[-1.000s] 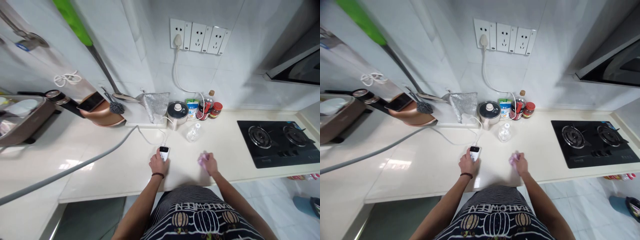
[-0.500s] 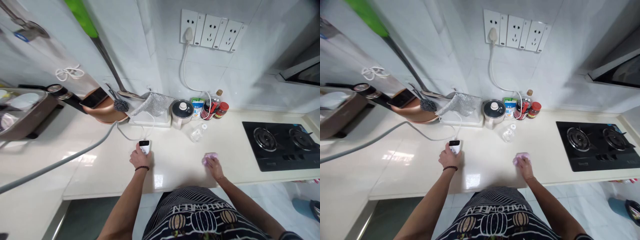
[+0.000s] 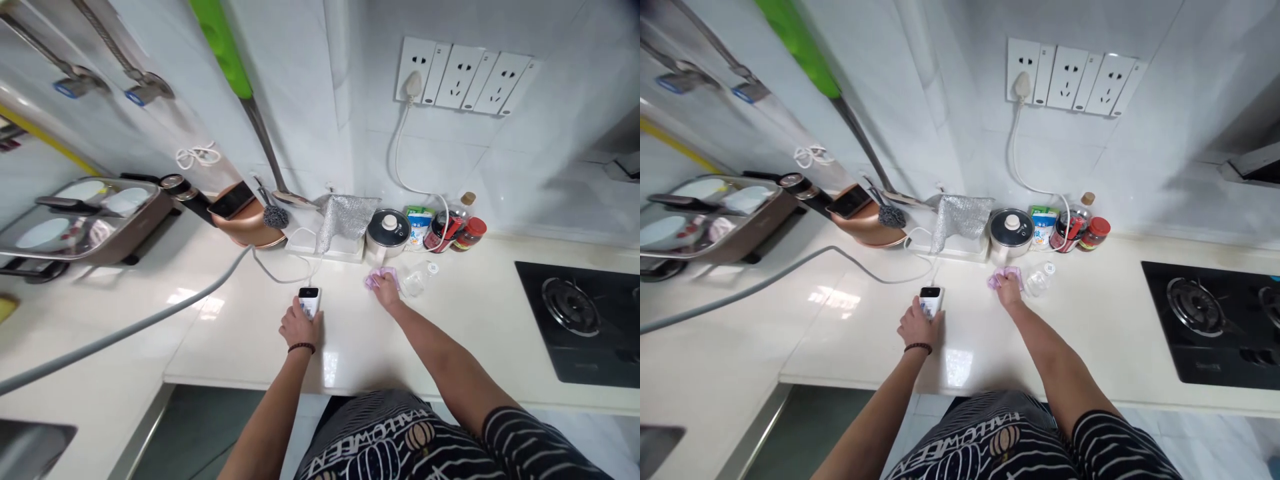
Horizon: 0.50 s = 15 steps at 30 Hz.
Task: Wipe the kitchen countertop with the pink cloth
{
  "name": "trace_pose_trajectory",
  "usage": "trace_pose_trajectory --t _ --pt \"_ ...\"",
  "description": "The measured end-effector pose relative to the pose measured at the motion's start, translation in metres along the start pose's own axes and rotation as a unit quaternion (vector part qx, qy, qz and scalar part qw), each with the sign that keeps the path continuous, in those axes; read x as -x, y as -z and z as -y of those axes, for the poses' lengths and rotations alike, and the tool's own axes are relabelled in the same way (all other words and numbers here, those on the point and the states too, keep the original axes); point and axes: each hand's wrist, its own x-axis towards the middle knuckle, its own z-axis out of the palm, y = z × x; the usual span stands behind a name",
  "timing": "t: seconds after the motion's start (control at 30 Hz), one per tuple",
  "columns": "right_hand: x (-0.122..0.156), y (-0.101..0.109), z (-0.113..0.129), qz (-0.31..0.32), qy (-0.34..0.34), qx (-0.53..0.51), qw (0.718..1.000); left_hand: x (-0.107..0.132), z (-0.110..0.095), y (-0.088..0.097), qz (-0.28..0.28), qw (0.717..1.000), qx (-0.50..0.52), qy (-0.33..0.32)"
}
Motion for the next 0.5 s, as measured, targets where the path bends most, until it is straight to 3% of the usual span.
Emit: trace_pose_trajectory --t 0.07,0.13,0.2,0.27,0.37,0.5 --pt "0.022 -0.017 0.007 0.027 0.007 0.002 1.000 0.008 0.003 0.000 -0.028 1.000 0.007 0.001" --pt "0.064 -0.039 0.007 0.064 0.023 0.001 0.998 0.016 0.006 -0.001 -0.054 0.998 0.020 -0.015" --pt "0.111 -0.053 -0.002 0.113 0.067 0.000 0.991 0.024 0.006 -0.004 -0.062 0.995 0.047 -0.061" --pt "0.146 -0.052 -0.023 0.135 0.095 0.007 0.986 0.031 -0.002 -0.010 -0.037 0.987 0.088 -0.130" --pt "0.167 -0.009 -0.071 0.053 0.061 0.043 0.996 0.042 -0.037 -0.028 0.050 0.958 0.163 -0.230" --pt "0.175 0.100 -0.144 -0.141 -0.080 0.122 0.979 0.049 -0.113 -0.064 0.144 0.900 0.275 -0.306"
